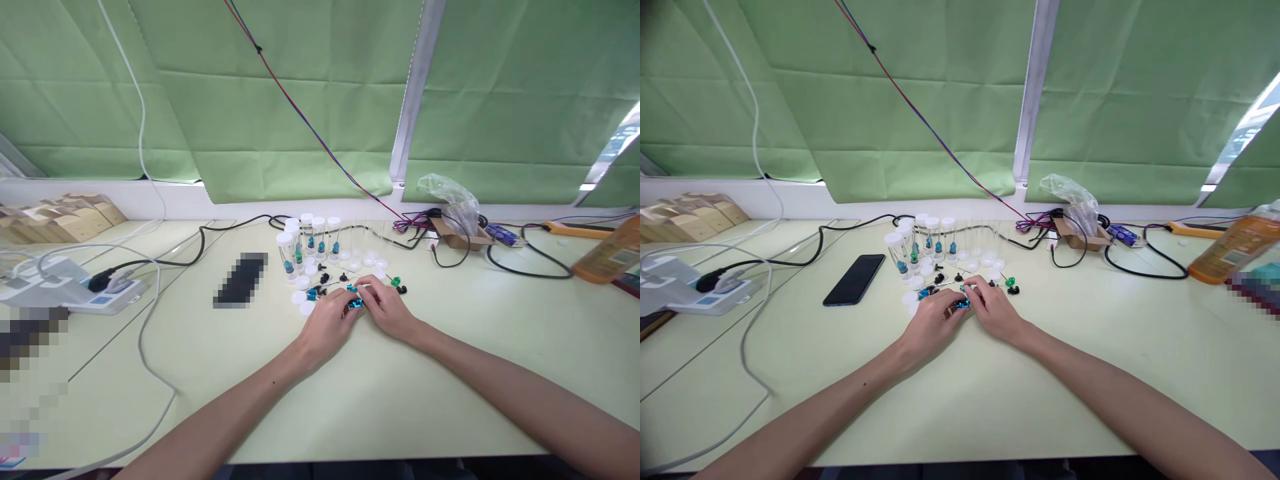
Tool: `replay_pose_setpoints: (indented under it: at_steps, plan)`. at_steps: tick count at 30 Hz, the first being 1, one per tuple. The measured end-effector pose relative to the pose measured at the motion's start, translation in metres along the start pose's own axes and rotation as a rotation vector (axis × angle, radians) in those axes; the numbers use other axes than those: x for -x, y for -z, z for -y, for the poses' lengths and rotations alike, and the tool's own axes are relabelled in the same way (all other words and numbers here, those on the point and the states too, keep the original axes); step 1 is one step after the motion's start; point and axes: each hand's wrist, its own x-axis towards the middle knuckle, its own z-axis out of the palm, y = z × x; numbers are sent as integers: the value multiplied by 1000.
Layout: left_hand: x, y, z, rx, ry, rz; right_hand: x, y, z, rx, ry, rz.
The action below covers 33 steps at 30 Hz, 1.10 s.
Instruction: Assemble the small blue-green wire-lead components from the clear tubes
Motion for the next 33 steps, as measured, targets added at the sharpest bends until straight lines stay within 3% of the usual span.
replay_pose_setpoints:
  at_steps: [33]
  plan:
    - [-1, 0, 3, 0, 2, -34, 0, 0, 1, 42, 43, -23]
